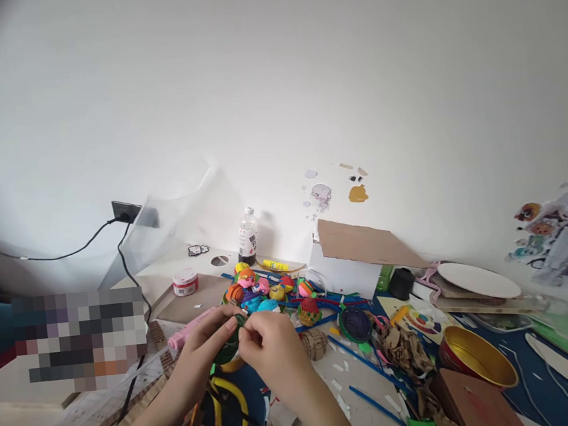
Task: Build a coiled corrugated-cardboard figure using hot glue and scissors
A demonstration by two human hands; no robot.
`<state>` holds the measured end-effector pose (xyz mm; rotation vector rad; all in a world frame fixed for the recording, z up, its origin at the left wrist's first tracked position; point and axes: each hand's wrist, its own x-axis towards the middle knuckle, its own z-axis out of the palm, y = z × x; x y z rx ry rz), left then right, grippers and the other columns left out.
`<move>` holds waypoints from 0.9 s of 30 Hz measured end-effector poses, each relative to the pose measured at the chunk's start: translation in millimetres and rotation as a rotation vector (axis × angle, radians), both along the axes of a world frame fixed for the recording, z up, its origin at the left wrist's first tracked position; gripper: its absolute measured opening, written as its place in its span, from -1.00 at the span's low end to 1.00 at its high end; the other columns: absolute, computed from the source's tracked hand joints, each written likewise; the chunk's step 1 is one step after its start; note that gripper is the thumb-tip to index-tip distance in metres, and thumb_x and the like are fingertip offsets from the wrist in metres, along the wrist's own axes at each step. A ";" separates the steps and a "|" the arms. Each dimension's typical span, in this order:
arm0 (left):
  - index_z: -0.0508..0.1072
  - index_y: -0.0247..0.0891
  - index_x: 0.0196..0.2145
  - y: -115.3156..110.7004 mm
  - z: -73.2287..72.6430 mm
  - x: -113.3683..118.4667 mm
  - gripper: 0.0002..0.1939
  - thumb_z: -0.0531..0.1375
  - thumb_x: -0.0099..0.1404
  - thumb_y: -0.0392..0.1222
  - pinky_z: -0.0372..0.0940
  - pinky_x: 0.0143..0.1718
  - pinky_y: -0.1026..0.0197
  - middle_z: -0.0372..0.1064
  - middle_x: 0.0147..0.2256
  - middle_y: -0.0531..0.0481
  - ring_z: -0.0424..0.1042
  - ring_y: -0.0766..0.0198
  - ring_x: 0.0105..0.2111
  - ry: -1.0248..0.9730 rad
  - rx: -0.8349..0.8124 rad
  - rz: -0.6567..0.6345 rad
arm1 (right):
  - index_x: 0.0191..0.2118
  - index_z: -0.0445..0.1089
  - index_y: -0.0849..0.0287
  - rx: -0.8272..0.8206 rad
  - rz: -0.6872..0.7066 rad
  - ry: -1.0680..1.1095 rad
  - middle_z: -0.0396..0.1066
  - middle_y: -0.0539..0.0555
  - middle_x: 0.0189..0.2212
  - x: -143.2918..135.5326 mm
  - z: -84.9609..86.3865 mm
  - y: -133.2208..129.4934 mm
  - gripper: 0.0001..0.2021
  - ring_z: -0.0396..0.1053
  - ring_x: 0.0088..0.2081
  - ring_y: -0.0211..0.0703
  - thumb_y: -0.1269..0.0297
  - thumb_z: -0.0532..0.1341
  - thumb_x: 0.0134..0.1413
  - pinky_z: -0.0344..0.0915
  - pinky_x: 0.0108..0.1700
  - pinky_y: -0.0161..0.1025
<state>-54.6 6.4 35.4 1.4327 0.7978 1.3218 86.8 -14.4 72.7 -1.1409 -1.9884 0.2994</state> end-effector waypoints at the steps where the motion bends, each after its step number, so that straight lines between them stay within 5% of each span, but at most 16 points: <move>1: 0.40 -0.18 -0.33 0.0 -0.4 -0.7 -0.85 0.14 0.21 -0.07 0.17 -0.24 0.29 0.29 -0.35 0.07 0.27 0.24 -0.26 0.011 0.014 -0.007 | -0.66 0.08 0.14 -0.189 0.028 0.130 0.06 -0.11 -0.71 -0.9 0.9 -0.4 -0.76 0.06 -0.62 -0.33 0.37 0.04 -0.02 -0.03 -0.58 -0.36; 3: 0.40 -0.18 -0.33 0.2 -1.8 -1.8 -0.84 0.14 0.22 -0.06 0.17 -0.24 0.29 0.30 -0.35 0.07 0.27 0.25 -0.27 0.022 0.029 -0.020 | -0.67 0.12 0.15 -0.498 0.118 0.370 0.04 -0.14 -0.76 -2.3 1.9 -0.2 -0.77 0.05 -0.68 -0.36 0.32 0.06 -0.06 0.03 -0.59 -0.38; 6: 0.41 -0.19 -0.31 0.8 -4.4 -2.8 -0.81 0.14 0.21 -0.04 0.17 -0.22 0.26 0.32 -0.32 0.05 0.28 0.23 -0.26 0.015 0.026 -0.027 | -0.71 0.14 0.15 -0.702 0.231 0.662 -0.01 -0.18 -0.82 -3.5 1.6 1.0 -0.78 -0.02 -0.75 -0.40 0.32 0.09 -0.16 0.13 -0.61 -0.36; 27: 0.48 -0.26 -0.38 -3.5 5.9 -3.7 -0.78 0.24 0.08 -0.06 0.21 -0.37 0.27 0.35 -0.48 0.03 0.32 0.26 -0.42 -0.207 -0.122 -0.141 | -0.71 0.17 0.16 -0.729 0.538 0.894 0.01 -0.18 -0.82 -0.9 -4.0 2.3 -0.74 -0.09 -0.73 -0.40 0.34 0.15 -0.10 0.09 -0.58 -0.34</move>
